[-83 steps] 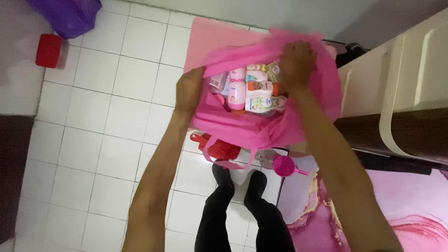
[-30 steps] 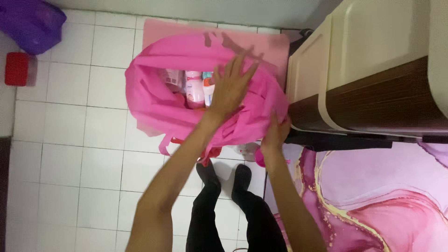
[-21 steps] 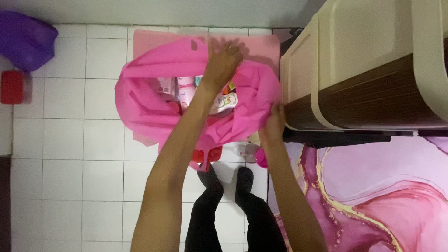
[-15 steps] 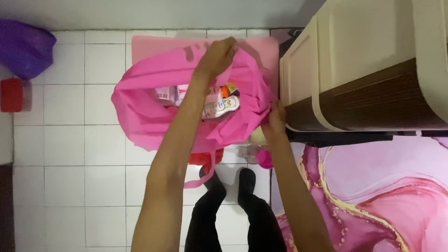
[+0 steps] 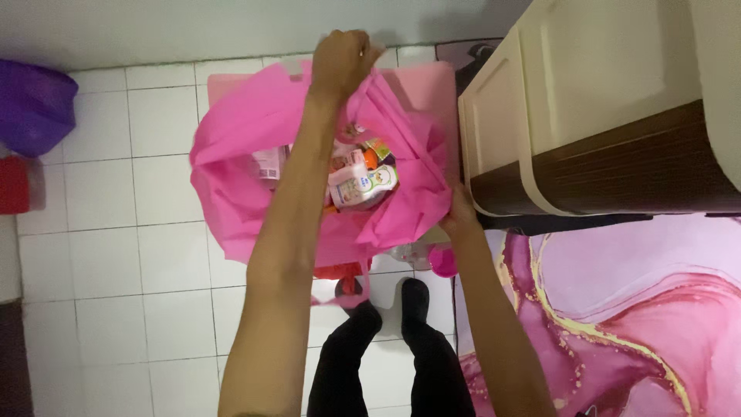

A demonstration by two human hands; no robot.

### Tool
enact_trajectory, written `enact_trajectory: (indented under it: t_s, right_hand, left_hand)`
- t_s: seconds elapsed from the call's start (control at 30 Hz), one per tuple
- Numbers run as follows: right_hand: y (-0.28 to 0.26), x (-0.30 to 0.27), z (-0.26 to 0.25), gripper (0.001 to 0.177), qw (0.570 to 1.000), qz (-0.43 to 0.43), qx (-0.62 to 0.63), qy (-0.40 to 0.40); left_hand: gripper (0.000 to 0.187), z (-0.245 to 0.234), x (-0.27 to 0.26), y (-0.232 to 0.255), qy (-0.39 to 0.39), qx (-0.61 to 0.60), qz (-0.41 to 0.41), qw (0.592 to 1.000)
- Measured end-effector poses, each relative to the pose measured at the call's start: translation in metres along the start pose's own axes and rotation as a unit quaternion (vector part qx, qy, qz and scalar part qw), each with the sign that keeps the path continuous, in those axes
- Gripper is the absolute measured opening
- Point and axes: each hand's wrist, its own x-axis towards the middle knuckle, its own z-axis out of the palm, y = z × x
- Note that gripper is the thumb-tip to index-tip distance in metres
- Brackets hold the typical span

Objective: The person unpacks a pink bag containing baby items, then opens a plastic drawer unit and wipes the interior of the drawers with a cloth. They also handle a spray bottle and a small cloth, placing them inside the drawer.

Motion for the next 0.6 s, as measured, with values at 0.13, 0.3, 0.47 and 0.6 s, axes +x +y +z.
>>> enact_trajectory:
  t_s: [0.13, 0.3, 0.47, 0.6]
  right_hand:
    - [-0.005, -0.007, 0.020, 0.027, 0.962, -0.191, -0.176, 0.085]
    - [-0.022, -0.088, 0.099, 0.026, 0.679, -0.464, -0.550, 0.145]
    - [-0.022, -0.120, 0.166, 0.062, 0.502, -0.460, -0.732, 0.019]
    - [-0.016, -0.100, 0.151, 0.076, 0.466, -0.386, -0.796, 0.026]
  left_hand:
    - [0.010, -0.016, -0.021, 0.034, 0.028, 0.034, 0.086, 0.995]
    - [0.052, -0.036, -0.093, 0.083, -0.090, -0.007, 0.220, 0.971]
    - [0.043, -0.009, -0.114, 0.073, -0.099, -0.014, 0.292, 0.951]
    - [0.044, 0.006, -0.116, 0.060, -0.137, 0.130, 0.278, 0.942]
